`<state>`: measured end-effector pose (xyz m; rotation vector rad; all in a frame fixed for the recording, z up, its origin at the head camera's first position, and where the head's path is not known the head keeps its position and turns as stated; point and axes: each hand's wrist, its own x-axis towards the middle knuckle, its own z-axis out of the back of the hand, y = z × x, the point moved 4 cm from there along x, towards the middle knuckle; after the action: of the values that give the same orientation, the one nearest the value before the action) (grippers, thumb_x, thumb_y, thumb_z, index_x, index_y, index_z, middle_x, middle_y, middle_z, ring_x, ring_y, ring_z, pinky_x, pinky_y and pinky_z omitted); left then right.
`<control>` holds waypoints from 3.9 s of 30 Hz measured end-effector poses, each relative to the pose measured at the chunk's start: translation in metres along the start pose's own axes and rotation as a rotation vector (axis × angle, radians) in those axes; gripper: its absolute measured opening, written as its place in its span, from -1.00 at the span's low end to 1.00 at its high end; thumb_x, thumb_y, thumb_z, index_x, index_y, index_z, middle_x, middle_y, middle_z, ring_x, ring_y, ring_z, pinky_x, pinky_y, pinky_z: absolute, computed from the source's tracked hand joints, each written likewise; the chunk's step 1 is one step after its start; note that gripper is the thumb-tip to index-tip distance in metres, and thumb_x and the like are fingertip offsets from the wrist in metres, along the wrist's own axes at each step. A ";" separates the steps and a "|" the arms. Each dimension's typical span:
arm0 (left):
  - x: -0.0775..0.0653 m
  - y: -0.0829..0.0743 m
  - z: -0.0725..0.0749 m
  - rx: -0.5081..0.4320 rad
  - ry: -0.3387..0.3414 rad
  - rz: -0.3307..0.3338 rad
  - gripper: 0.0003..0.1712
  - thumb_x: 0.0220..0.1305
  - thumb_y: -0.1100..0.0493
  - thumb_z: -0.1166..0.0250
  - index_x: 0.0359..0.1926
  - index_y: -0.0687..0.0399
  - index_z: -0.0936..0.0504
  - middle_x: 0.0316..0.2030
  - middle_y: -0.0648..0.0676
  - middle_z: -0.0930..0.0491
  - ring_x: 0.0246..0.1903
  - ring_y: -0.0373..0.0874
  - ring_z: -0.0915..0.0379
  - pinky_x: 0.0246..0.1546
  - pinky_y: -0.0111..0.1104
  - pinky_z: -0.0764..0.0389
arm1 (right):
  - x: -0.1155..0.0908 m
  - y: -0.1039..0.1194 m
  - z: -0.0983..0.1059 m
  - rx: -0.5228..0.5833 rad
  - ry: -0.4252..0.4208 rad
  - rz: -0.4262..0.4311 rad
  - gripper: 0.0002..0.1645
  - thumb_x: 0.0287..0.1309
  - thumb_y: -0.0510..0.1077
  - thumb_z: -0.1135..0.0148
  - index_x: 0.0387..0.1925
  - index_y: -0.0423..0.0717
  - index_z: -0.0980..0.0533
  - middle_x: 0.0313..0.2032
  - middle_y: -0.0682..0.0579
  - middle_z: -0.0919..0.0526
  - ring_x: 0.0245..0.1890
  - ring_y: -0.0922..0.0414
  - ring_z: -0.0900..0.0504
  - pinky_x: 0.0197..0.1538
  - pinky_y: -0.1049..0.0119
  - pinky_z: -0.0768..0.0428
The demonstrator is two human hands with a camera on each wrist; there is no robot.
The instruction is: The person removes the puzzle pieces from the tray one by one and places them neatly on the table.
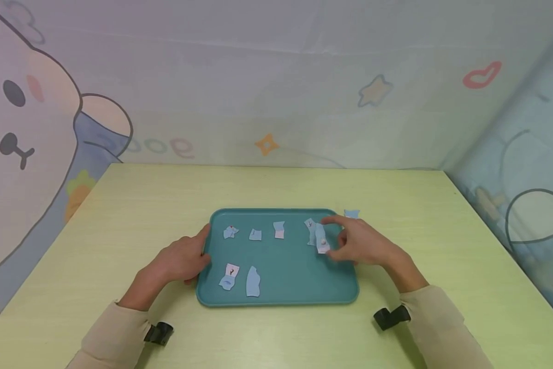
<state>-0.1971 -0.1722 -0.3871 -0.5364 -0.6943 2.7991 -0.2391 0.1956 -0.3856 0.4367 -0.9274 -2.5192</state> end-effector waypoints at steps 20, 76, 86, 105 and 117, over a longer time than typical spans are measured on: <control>-0.002 -0.001 0.000 -0.011 -0.009 -0.002 -0.11 0.44 0.28 -0.05 0.63 0.50 0.13 -0.74 0.03 -0.46 -0.74 -0.14 -0.41 -0.58 -0.32 -0.34 | -0.005 -0.019 0.019 0.032 -0.043 -0.063 -0.12 0.15 -0.17 -0.40 0.50 -0.10 -0.32 -0.62 0.05 -0.52 -0.69 0.12 -0.49 -0.46 0.24 -0.50; -0.002 -0.001 0.000 -0.004 -0.011 0.017 -0.11 0.43 0.29 -0.04 0.64 0.47 0.13 -0.74 0.04 -0.46 -0.74 -0.15 -0.42 -0.59 -0.33 -0.35 | -0.014 -0.085 0.060 0.134 -0.065 -0.119 -0.07 0.24 -0.27 -0.33 0.58 -0.26 -0.17 -0.63 0.05 -0.45 -0.67 0.14 -0.44 -0.50 0.25 -0.47; -0.001 -0.001 -0.001 -0.001 -0.007 0.028 -0.11 0.43 0.29 -0.05 0.64 0.47 0.12 -0.72 0.05 -0.48 -0.74 -0.14 -0.43 -0.60 -0.34 -0.34 | -0.009 -0.093 0.067 0.122 -0.054 -0.141 -0.10 0.25 -0.27 -0.32 0.56 -0.29 -0.19 -0.61 0.05 -0.48 -0.64 0.14 -0.45 -0.47 0.25 -0.50; -0.003 -0.004 0.000 -0.005 -0.014 0.000 -0.11 0.44 0.26 -0.05 0.64 0.48 0.12 -0.72 0.04 -0.47 -0.74 -0.14 -0.42 -0.59 -0.32 -0.35 | -0.005 -0.116 0.076 0.064 -0.055 -0.183 -0.08 0.20 -0.28 -0.28 0.56 -0.30 -0.19 -0.61 0.09 -0.48 -0.64 0.17 -0.45 -0.47 0.29 -0.45; -0.004 -0.003 -0.001 -0.005 -0.013 -0.002 -0.11 0.41 0.29 -0.05 0.64 0.47 0.10 -0.75 0.02 -0.46 -0.74 -0.15 -0.41 -0.60 -0.33 -0.34 | -0.001 -0.121 0.078 0.078 -0.031 -0.190 -0.09 0.24 -0.28 -0.28 0.57 -0.29 -0.17 -0.63 0.10 -0.42 -0.64 0.16 -0.40 -0.49 0.28 -0.39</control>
<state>-0.1929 -0.1699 -0.3857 -0.5190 -0.7048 2.8022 -0.3038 0.3214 -0.4098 0.5344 -1.0438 -2.6736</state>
